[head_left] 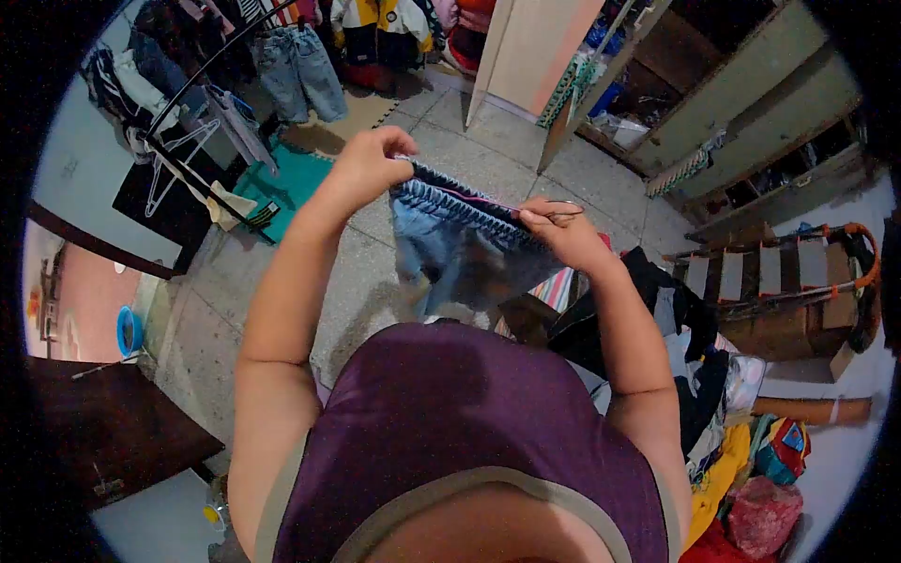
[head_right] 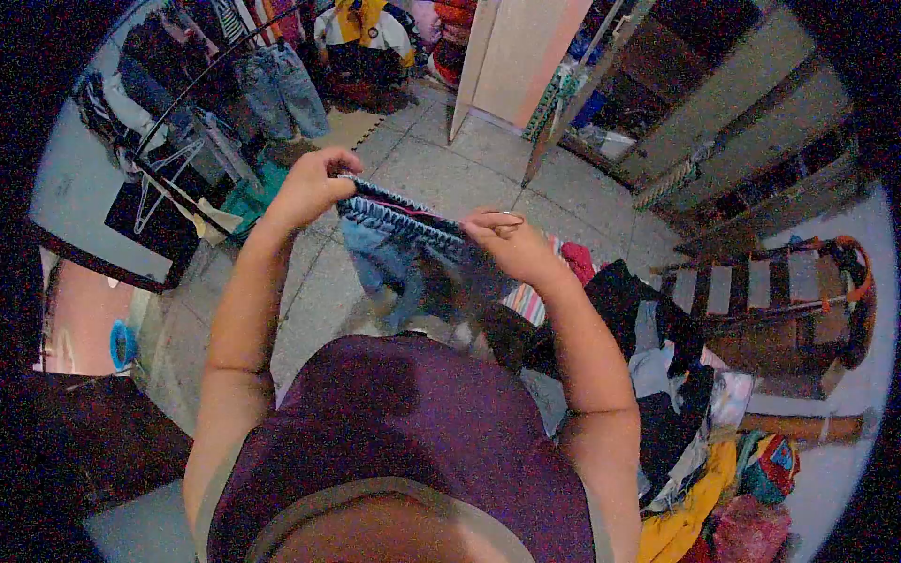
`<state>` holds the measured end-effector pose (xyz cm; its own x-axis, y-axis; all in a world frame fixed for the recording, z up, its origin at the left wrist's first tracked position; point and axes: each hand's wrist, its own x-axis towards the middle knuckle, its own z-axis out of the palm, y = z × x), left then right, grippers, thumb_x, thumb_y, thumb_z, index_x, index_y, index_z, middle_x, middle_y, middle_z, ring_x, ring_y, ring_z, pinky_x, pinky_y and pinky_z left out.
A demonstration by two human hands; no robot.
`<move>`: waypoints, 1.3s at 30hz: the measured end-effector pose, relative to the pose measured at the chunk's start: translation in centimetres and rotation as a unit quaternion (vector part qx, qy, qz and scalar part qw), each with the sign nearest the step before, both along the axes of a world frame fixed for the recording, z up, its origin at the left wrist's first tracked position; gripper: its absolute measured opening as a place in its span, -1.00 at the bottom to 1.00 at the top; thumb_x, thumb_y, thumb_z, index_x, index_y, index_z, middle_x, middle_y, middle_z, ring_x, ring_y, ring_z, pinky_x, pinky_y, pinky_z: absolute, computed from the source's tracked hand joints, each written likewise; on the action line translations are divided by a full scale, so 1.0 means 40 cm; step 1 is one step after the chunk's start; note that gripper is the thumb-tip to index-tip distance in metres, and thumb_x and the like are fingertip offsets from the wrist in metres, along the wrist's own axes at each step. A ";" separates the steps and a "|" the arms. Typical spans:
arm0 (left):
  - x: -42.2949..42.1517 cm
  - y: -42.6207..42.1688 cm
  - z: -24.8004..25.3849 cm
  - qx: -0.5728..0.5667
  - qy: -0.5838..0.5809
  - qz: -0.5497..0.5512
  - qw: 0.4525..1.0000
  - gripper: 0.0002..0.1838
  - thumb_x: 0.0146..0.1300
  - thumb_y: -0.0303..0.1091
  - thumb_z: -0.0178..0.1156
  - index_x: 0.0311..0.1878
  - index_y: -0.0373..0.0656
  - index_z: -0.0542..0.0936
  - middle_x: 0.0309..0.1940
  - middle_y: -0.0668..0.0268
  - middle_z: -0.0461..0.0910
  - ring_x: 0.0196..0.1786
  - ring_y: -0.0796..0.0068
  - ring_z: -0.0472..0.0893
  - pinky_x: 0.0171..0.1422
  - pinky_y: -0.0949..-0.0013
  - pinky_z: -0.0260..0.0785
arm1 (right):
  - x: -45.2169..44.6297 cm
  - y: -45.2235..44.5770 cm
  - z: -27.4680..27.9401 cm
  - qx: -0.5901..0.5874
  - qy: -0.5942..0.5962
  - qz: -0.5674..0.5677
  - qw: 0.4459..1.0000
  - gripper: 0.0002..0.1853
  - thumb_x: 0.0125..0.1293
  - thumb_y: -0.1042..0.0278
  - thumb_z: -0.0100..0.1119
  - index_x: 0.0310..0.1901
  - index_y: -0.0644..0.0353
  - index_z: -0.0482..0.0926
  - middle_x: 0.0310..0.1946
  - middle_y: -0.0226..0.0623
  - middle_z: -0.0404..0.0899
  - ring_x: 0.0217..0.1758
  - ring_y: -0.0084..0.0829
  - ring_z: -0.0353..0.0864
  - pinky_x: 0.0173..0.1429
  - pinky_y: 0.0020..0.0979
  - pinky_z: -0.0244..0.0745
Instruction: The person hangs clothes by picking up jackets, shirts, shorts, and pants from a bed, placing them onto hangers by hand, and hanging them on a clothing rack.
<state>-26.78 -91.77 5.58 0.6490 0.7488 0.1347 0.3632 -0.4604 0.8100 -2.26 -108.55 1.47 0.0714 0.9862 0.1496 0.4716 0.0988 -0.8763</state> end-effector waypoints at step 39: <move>-0.286 0.399 -0.057 -0.061 -0.112 -0.069 0.989 -0.61 0.02 -0.35 0.29 -0.04 -0.21 0.54 -0.20 0.39 0.57 -0.14 0.59 0.49 0.00 0.48 0.33 | -0.071 0.330 0.082 0.040 -0.110 -0.077 0.990 -0.82 0.22 0.38 0.03 -0.29 0.34 0.51 -0.48 -0.38 0.45 -0.39 -0.57 0.37 -0.28 -0.51 0.30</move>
<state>-38.23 -75.79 3.31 0.7101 0.6750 0.2004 0.1096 -0.3870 0.9155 -5.12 -95.36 4.75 0.1772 0.9504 0.2558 0.6658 0.0756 -0.7423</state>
